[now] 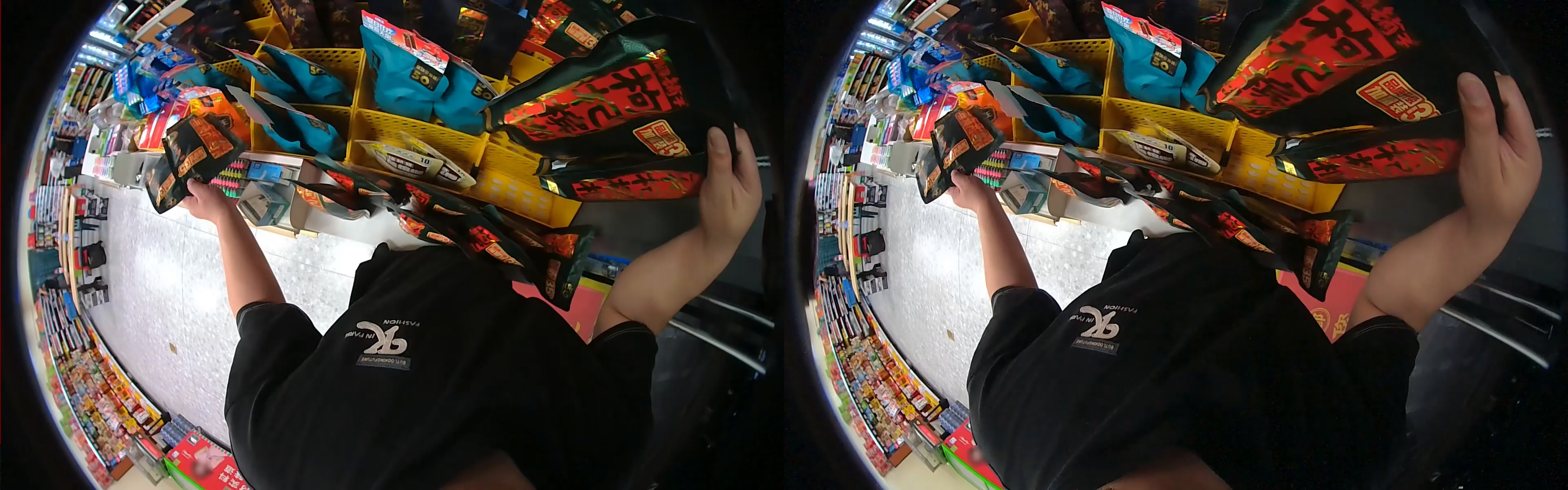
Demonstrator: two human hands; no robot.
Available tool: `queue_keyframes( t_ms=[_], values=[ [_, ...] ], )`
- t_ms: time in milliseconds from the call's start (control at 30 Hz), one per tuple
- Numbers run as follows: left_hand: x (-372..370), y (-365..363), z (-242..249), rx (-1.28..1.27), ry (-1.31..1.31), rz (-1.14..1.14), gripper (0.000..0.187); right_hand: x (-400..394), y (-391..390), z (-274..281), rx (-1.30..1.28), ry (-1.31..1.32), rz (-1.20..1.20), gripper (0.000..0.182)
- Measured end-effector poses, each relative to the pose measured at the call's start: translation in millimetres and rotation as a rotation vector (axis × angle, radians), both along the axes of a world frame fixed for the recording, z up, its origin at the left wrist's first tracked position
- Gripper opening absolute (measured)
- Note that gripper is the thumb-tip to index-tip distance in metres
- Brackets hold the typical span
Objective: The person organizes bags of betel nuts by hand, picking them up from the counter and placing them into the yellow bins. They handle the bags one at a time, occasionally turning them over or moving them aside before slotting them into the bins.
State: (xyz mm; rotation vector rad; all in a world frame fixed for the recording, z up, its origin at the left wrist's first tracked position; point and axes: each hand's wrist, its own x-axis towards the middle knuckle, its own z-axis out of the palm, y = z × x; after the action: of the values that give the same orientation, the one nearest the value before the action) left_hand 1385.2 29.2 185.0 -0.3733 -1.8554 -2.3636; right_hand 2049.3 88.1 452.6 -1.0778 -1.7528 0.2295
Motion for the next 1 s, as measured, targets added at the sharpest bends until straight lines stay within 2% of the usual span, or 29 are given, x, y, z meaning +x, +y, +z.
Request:
queue_keyframes(
  t_ms=[67, 167, 200, 267, 300, 367, 400, 600, 667, 767, 900, 967, 1000],
  values=[
    [3.1, 5.8, 5.8, 0.063, -0.089, -0.027, 0.04, 3.4, 0.8, -1.3, -0.01, 0.002, 0.011, 0.026],
    [2.0, 17.5, 6.6, 0.128, -0.459, 0.004, 0.033, 8.6, 0.8, -1.1, -0.021, -0.013, 0.012, 0.025],
    [4.6, 20.0, 6.3, 0.128, -0.458, 0.0, 0.033, 9.5, 0.4, -0.5, -0.027, -0.034, 0.006, 0.025],
    [10.4, 23.9, -2.5, 0.215, -0.651, -0.164, 0.028, 8.4, -1.2, -1.8, -0.024, -0.025, -0.015, 0.025],
    [-24.9, 27.3, -37.6, 0.152, -0.669, -0.164, 0.026, 7.6, -2.2, -3.1, -0.023, -0.018, -0.029, 0.025],
    [-26.9, 32.0, -53.3, 0.13, -0.728, -0.245, 0.026, 6.3, -2.5, -2.8, -0.02, -0.039, -0.018, 0.025],
    [-26.5, 31.9, -54.9, 0.112, -0.786, -0.327, 0.026, 5.7, -2.3, -2.3, -0.012, -0.058, -0.007, 0.025],
    [-22.3, 27.1, -52.0, 0.004, -0.946, -0.445, 0.03, 3.9, -2.6, -1.8, -0.029, -0.038, -0.011, 0.027],
    [-25.4, 23.7, -53.5, 0.139, -1.091, -0.459, 0.036, 4.9, -0.9, -1.5, -0.026, -0.048, -0.011, 0.028],
    [-12.2, 13.5, -27.4, 0.292, -1.242, -0.554, 0.043, 5.4, 0.6, -2.4, -0.03, -0.03, -0.017, 0.028],
    [-0.9, 4.2, -13.0, 0.408, -1.302, -0.597, 0.048, 1.3, -1.9, -4.1, -0.045, 0.041, -0.008, 0.025],
    [-0.2, -2.2, -14.0, 0.502, -1.415, -0.611, 0.051, -2.7, -4.0, -2.3, -0.038, 0.038, 0.002, 0.025],
    [11.0, -7.5, -7.1, 0.467, -1.334, -0.563, 0.046, -5.1, -5.2, -1.1, -0.036, 0.034, 0.016, 0.025]
  ],
)
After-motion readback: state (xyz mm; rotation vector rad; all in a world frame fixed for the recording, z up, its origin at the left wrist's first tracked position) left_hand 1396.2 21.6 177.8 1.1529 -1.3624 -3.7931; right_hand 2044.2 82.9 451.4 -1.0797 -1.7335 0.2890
